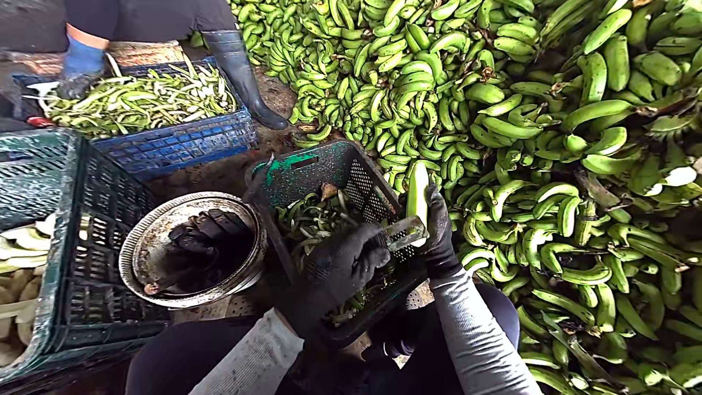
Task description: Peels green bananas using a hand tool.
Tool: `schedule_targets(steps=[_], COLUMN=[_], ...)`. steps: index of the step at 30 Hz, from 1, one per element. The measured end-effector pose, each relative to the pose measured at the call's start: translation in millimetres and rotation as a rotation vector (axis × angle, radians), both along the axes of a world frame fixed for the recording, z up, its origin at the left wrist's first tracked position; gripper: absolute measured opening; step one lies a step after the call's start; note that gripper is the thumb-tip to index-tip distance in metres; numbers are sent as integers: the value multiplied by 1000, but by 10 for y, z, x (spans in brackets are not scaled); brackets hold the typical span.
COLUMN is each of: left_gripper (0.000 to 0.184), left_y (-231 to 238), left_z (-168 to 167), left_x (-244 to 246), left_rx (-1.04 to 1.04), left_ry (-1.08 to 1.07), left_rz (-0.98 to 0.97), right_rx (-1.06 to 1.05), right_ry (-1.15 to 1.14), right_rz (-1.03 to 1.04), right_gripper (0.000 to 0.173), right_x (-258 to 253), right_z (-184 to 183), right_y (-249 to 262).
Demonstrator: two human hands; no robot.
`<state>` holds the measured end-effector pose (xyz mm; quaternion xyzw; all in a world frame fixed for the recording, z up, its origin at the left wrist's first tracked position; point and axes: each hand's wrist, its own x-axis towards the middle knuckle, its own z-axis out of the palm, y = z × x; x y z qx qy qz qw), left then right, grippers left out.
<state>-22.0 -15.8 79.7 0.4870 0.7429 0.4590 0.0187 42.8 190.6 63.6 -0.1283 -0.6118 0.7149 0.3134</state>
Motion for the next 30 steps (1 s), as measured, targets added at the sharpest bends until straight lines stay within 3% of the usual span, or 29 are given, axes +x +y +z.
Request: schedule_targets(steps=[3,5,7,10,16,20,22,24,26,28,30], left_gripper=[36,36,35,37,41,42,41,41,41,41,41], left_y=[61,108,106,-20,81,150,172,187,176,144,136], left_z=[-65,-121,-121,22,-53,-89,-81,-100,-144,-152,-130], left_x=[0,-207,-449,-558,-48,102,-10,-227,-481,-640,-651], left_rx=[15,27,-5,-25,90,130,114,69,14,-37,-68], left_ry=[77,142,106,-37,-11,109,98,17,-71,-99,-96], left_rz=[36,121,241,335,118,166,184,189,231,302,319], right_rx=[10,-152,-317,-349,-112,-39,41,-12,22,44,-93], right_ry=[14,34,-38,-95,94,37,-71,-127,-239,-318,-275], right_rz=[48,223,362,395,-112,-359,-205,153,468,603,569], right_gripper=[48,38,39,42,45,51,47,37,40,52,50], right_x=[-2,13,32,69,-143,-261,-145,-51,-8,1,-9], right_z=[25,-22,-71,-58,24,211,219,196,245,251,170], right_y=[-40,-201,-348,-403,-141,-127,-190,-200,-190,-164,-104])
